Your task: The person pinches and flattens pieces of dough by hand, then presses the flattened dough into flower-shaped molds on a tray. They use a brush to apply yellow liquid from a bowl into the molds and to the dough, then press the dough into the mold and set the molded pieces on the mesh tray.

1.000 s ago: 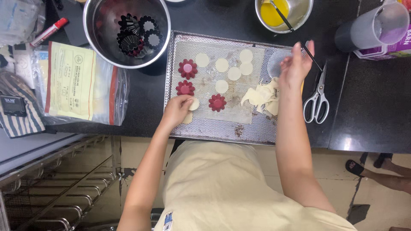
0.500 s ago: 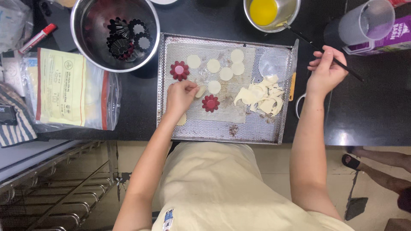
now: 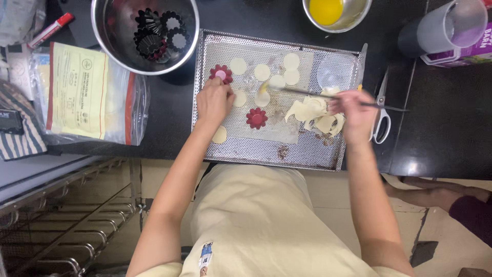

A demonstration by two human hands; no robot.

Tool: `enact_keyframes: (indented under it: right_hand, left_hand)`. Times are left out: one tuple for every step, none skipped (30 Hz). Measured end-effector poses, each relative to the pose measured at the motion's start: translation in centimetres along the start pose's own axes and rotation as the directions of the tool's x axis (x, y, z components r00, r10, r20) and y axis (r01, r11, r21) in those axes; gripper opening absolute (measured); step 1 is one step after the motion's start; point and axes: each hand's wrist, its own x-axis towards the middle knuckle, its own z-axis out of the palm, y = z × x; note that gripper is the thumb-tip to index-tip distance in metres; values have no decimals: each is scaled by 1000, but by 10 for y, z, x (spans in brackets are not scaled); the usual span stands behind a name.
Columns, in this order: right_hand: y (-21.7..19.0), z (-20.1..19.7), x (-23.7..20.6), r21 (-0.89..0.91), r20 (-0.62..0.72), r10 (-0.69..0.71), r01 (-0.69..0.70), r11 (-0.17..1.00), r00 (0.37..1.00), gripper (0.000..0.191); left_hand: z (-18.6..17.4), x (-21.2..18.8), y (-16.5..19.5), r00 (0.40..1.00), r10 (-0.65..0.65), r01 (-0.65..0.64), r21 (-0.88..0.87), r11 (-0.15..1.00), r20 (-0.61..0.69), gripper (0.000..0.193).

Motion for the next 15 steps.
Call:
enact_keyframes:
  right_hand:
    - [6,15,-5,-13,40,56,-55,998,998,16]
    - [11,28,-10,-28,77,110,-109,994,991,16]
    - [13,39,-15,-55,102,100,-94,994,990,15]
    - [15,48,-17,-81,127,89,-79,994,988,15]
    - [15,55,-17,-95,137,94,-81,992,986,15]
    - [16,62,-18,-108,146,101,-86,990,984,16]
    - [15,67,-18,-123,154,106,-87,989,982,17]
    - [14,71,-18,-176,178,95,-63,982,979,17]
    - [14,74,-18,-227,202,86,-39,973,976,17]
    - [13,74,-18,-276,225,79,-15,961,971,17]
    - [13,72,-19,-315,236,57,21,949,970,16]
    - [11,68,-19,-353,249,33,59,934,968,16]
    - [10,64,-20,-388,264,11,96,917,964,16]
    - [8,60,-21,-409,257,-10,118,905,966,14]
    - [6,55,-21,-430,248,-32,139,892,968,13]
  left_hand:
    - [1,-2,-4,1000,8,-8,-11,1000,-13,13]
    - [1,-4,-8,1000,17,-17,-14,1000,-19,12]
    - [2,-4,-11,999,27,-28,-17,999,-28,12]
    - [3,-5,-13,999,38,-39,-18,999,-39,11]
    - [4,-6,-15,998,20,-22,-31,999,-52,11]
    - [4,-7,-16,998,1,-4,-43,999,-64,11]
    - [5,-7,-17,997,-16,11,-58,998,-78,11]
    - [6,-7,-17,997,-42,38,-67,997,-59,11]
    - [6,-7,-18,997,-69,66,-76,995,-40,11]
    - [6,-8,-18,995,-95,93,-84,992,-18,12]
    - [6,-8,-18,994,-109,107,-90,990,-13,12]
    - [6,-7,-18,992,-123,121,-96,988,-10,12]
    - [6,-7,-19,990,-139,138,-100,985,-7,11]
    - [6,-7,-19,990,-140,138,-98,986,-13,12]
    - [6,-6,-19,990,-140,137,-96,986,-18,14]
